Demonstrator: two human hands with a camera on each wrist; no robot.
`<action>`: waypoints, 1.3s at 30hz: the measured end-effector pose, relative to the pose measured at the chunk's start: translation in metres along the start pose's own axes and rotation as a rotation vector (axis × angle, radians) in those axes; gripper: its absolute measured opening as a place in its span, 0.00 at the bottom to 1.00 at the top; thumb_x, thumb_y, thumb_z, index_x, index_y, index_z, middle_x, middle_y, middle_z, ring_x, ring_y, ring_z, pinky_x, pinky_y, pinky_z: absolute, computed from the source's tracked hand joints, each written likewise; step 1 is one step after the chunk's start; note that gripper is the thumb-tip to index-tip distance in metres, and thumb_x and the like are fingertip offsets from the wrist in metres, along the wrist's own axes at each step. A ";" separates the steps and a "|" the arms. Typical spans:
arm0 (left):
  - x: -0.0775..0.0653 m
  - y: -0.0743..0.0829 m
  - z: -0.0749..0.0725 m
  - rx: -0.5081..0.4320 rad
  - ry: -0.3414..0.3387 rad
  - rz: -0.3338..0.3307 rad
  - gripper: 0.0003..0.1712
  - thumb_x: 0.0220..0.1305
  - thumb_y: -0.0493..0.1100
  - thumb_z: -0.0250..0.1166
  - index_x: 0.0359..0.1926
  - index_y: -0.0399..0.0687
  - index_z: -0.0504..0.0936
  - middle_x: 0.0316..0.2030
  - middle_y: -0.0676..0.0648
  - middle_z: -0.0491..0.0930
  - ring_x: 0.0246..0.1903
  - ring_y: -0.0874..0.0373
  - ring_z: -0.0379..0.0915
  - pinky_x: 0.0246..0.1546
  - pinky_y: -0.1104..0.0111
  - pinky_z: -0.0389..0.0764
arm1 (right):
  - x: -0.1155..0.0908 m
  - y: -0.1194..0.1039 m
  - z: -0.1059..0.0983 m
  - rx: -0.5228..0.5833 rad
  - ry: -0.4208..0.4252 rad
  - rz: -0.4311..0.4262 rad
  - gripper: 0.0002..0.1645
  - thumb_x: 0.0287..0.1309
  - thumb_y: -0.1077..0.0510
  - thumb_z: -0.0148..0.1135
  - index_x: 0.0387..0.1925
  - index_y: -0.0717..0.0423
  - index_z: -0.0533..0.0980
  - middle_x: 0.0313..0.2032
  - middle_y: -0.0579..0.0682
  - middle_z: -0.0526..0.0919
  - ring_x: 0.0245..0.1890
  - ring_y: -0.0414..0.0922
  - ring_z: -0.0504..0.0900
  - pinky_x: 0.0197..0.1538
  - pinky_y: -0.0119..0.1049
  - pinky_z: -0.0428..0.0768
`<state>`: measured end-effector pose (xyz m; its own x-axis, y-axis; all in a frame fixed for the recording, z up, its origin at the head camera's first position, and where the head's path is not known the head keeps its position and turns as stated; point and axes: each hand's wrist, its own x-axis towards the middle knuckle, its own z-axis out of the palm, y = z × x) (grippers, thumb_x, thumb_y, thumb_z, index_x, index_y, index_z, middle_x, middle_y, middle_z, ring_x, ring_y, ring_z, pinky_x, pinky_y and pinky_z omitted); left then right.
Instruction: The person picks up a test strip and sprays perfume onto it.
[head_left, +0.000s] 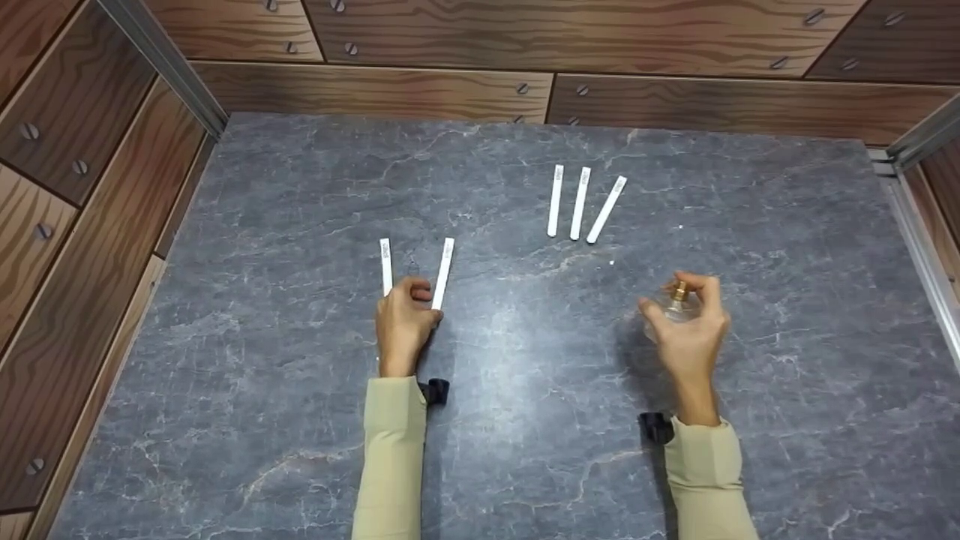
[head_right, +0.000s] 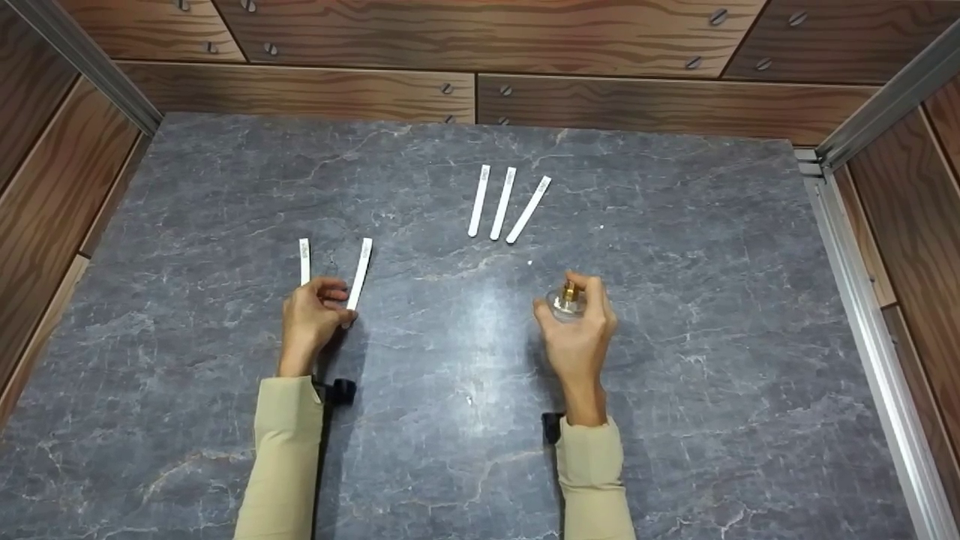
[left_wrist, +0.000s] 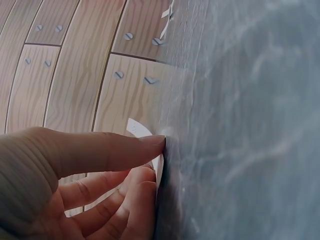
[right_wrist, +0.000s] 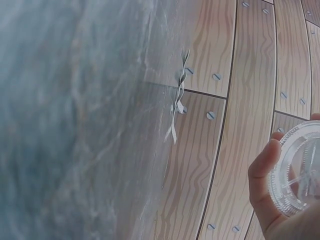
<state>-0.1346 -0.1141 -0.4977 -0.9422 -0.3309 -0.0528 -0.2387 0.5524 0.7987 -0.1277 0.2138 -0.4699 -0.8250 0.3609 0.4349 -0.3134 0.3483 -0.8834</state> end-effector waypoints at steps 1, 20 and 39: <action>0.000 0.000 0.000 -0.004 0.000 -0.001 0.23 0.42 0.26 0.70 0.44 0.37 0.86 0.34 0.46 0.87 0.36 0.51 0.85 0.42 0.56 0.83 | 0.000 0.000 0.000 0.001 0.000 -0.003 0.27 0.38 0.80 0.73 0.44 0.78 0.73 0.32 0.50 0.82 0.35 0.35 0.79 0.46 0.26 0.74; -0.006 0.002 0.005 0.037 0.010 0.030 0.20 0.43 0.25 0.65 0.40 0.39 0.88 0.32 0.46 0.88 0.36 0.49 0.86 0.38 0.55 0.83 | -0.005 0.003 -0.005 0.004 0.008 -0.011 0.27 0.38 0.80 0.72 0.44 0.79 0.73 0.33 0.43 0.81 0.35 0.36 0.79 0.44 0.25 0.77; -0.005 0.017 0.012 -0.091 -0.055 0.092 0.08 0.60 0.28 0.66 0.40 0.32 0.88 0.27 0.44 0.85 0.24 0.56 0.81 0.28 0.69 0.80 | -0.001 0.006 0.001 -0.015 0.006 -0.046 0.26 0.37 0.81 0.72 0.42 0.78 0.73 0.32 0.51 0.82 0.35 0.34 0.78 0.44 0.24 0.75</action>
<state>-0.1368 -0.0937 -0.4910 -0.9713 -0.2378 -0.0075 -0.1304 0.5057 0.8528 -0.1292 0.2151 -0.4752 -0.8067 0.3496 0.4765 -0.3441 0.3777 -0.8596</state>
